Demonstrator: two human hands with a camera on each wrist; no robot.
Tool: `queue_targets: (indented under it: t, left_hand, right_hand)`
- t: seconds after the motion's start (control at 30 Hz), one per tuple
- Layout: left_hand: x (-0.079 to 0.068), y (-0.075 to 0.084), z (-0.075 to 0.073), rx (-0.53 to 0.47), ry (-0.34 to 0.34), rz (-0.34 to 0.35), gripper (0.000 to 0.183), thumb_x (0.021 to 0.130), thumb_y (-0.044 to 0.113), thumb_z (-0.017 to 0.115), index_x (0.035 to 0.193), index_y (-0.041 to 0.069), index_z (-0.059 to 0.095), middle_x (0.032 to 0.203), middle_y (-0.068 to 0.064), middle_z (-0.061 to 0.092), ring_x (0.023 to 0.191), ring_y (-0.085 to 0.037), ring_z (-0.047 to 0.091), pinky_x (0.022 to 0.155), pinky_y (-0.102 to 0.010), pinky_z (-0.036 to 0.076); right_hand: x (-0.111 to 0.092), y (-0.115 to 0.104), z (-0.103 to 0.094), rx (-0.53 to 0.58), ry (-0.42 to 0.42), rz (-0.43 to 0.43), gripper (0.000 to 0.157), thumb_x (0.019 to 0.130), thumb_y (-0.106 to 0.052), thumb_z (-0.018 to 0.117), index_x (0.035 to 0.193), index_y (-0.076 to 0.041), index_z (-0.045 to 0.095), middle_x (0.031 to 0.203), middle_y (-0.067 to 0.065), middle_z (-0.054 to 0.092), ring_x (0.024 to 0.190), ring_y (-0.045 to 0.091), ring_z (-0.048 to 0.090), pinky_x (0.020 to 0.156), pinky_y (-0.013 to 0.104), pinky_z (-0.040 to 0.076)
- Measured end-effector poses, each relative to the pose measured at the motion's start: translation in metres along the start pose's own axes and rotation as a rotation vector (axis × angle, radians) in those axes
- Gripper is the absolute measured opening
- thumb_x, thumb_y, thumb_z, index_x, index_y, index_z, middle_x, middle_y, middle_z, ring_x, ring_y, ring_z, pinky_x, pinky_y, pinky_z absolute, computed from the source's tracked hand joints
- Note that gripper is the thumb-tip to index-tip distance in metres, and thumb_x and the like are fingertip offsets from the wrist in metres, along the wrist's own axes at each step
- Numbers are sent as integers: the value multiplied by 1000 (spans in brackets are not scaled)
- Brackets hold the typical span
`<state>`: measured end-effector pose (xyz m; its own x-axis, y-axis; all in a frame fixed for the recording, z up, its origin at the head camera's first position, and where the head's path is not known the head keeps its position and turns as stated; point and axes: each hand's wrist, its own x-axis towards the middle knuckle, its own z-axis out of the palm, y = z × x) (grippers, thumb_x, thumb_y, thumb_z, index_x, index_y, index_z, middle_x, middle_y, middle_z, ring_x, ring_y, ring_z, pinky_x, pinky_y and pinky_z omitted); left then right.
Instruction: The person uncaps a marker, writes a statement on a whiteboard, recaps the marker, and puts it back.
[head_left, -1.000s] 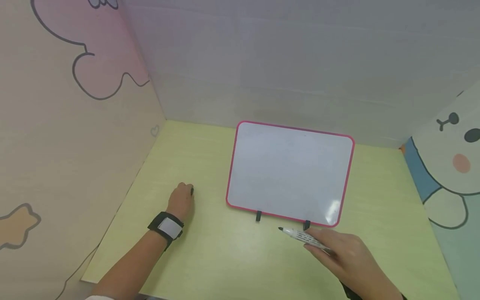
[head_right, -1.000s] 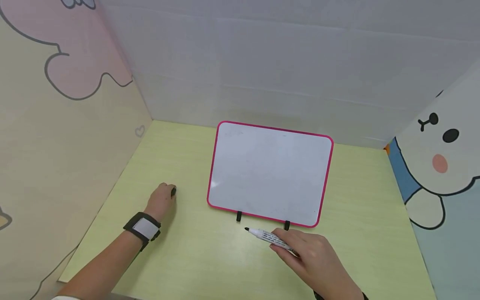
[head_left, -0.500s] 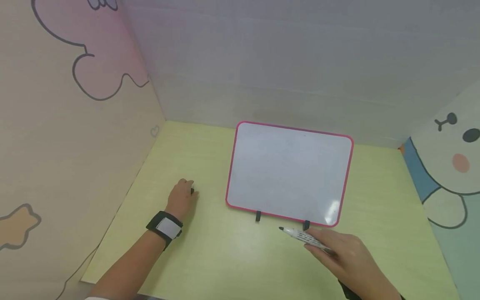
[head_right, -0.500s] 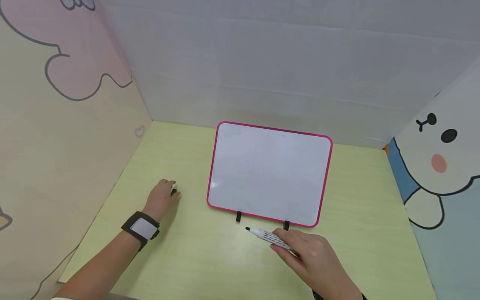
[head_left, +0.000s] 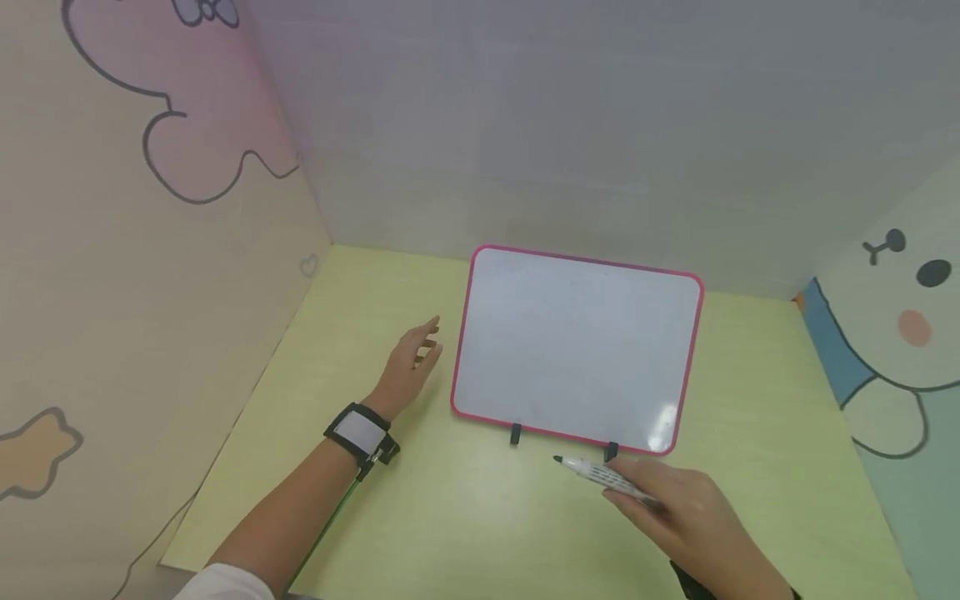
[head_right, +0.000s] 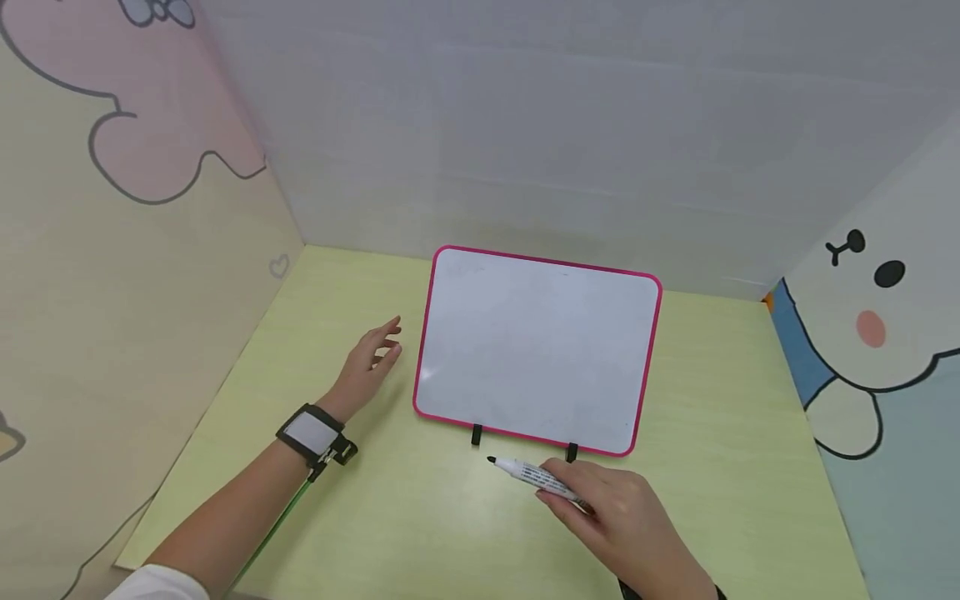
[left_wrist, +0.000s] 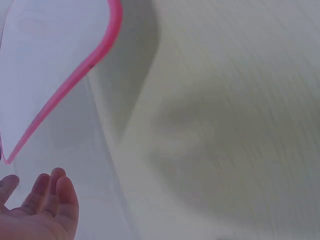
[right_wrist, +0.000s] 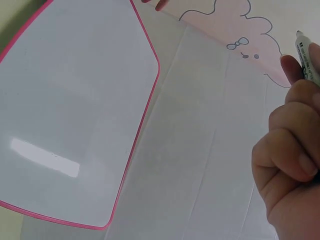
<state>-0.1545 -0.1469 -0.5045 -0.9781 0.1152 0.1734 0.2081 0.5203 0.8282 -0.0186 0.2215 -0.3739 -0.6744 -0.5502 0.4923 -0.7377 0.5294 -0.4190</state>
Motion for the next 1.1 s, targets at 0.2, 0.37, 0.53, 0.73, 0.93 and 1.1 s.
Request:
queue_targets:
  t: [0.2, 0.37, 0.53, 0.73, 0.93, 1.1]
  left_hand:
    - [26, 4, 15, -173, -31, -89, 51, 102, 26, 42, 149, 12, 29, 139, -12, 49, 118, -28, 55, 102, -45, 44]
    - [38, 2, 27, -227, -36, -186, 48, 101, 27, 42, 148, 16, 33, 138, -14, 51, 123, -27, 52, 104, -40, 44]
    - [40, 4, 32, -197, -34, -203, 47, 102, 25, 41, 147, 16, 34, 141, -13, 47, 129, -26, 46, 107, -40, 41]
    - [44, 6, 29, -238, 3, -213, 42, 102, 20, 40, 142, 9, 43, 137, -15, 52, 115, -27, 57, 96, -38, 51]
    - [46, 7, 27, -316, 20, -309, 37, 101, 20, 45, 135, 10, 51, 123, -15, 60, 104, -26, 62, 89, -36, 55]
    - [47, 6, 28, -343, 18, -344, 36, 100, 22, 47, 135, 12, 52, 120, -14, 62, 103, -25, 62, 88, -37, 55]
  right_hand:
    - [-1, 2, 7, 18, 17, 21, 24, 82, -22, 74, 103, -13, 68, 86, -6, 68, 68, -1, 57, 57, 8, 50]
    - [-1, 2, 13, 57, 3, 73, 38, 81, -15, 74, 118, -13, 64, 94, -4, 69, 70, -1, 56, 58, 6, 46]
    - [-1, 3, 19, 188, 6, 86, 52, 78, 7, 68, 125, -10, 56, 102, -2, 62, 73, -2, 50, 58, 7, 40]
    - [0, 11, 26, 389, 34, -5, 47, 78, 9, 66, 122, -3, 57, 113, 4, 52, 66, -3, 43, 53, 7, 39]
    - [5, 9, 25, 443, -20, 130, 87, 63, 5, 81, 138, 6, 37, 121, 2, 46, 98, 4, 49, 73, 15, 51]
    - [13, 14, 36, 407, 71, 164, 72, 67, 15, 73, 132, 6, 45, 109, 0, 55, 95, 5, 53, 79, 13, 49]
